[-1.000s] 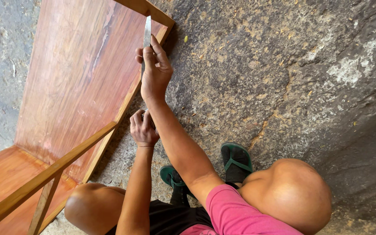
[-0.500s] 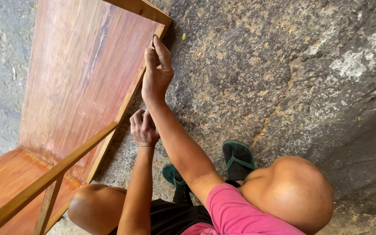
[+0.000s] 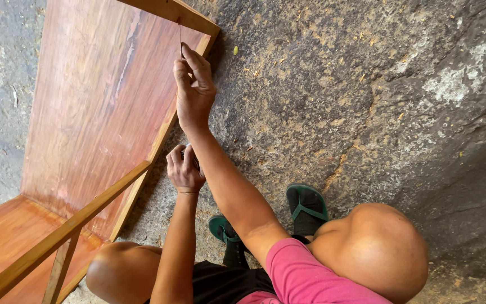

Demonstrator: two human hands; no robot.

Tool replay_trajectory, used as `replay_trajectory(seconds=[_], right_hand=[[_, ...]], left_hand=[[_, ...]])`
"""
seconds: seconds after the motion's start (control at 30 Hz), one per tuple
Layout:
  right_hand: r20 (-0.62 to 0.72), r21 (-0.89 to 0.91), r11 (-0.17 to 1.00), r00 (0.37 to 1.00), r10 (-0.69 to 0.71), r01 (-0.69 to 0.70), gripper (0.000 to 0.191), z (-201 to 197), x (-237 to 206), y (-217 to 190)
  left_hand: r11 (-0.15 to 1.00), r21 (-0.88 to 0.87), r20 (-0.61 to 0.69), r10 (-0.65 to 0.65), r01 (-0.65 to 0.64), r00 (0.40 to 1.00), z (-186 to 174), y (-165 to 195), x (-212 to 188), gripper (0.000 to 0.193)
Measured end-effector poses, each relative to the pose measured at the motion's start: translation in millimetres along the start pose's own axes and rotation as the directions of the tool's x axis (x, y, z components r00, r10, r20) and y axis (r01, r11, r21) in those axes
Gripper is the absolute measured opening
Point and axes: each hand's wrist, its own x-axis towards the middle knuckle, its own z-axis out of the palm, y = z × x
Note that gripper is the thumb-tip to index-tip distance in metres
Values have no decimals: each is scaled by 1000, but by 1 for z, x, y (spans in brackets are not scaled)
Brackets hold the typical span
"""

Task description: The person sits on the floor holding a can of wood stain and uses a brush to apply stain to the surfaces and edges of a wooden shelf frame, dipping the brush back into the can and working along different boards and rails of the piece.

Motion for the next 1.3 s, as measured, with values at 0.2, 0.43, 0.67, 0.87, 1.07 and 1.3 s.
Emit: replay_trajectory(seconds=[0.2, 0.43, 0.67, 0.87, 1.07, 1.3], right_hand=[[13, 242, 965, 995, 103, -103, 29, 1, 4, -8], [-3, 266, 946, 981, 192, -185, 31, -1, 3, -3], [-41, 65, 990, 991, 130, -127, 28, -5, 5, 2], [33, 210, 978, 999, -17, 10, 28, 1, 6, -12], [23, 248, 969, 999, -24, 17, 30, 7, 13, -20], [31, 173, 985, 999, -33, 27, 29, 11, 9, -19]], left_hand=[[1000, 6, 13, -5, 5, 1000, 2, -5, -3, 35], [1000, 11, 8, 2, -2, 1000, 5, -7, -5, 36], [1000, 3, 11, 3, -3, 1000, 3, -6, -5, 36], [1000, 0, 19, -5, 5, 1000, 1, -4, -3, 35], [1000, 9, 6, -5, 5, 1000, -1, 0, 0, 39], [999, 10, 20, -31, 30, 999, -1, 0, 1, 31]])
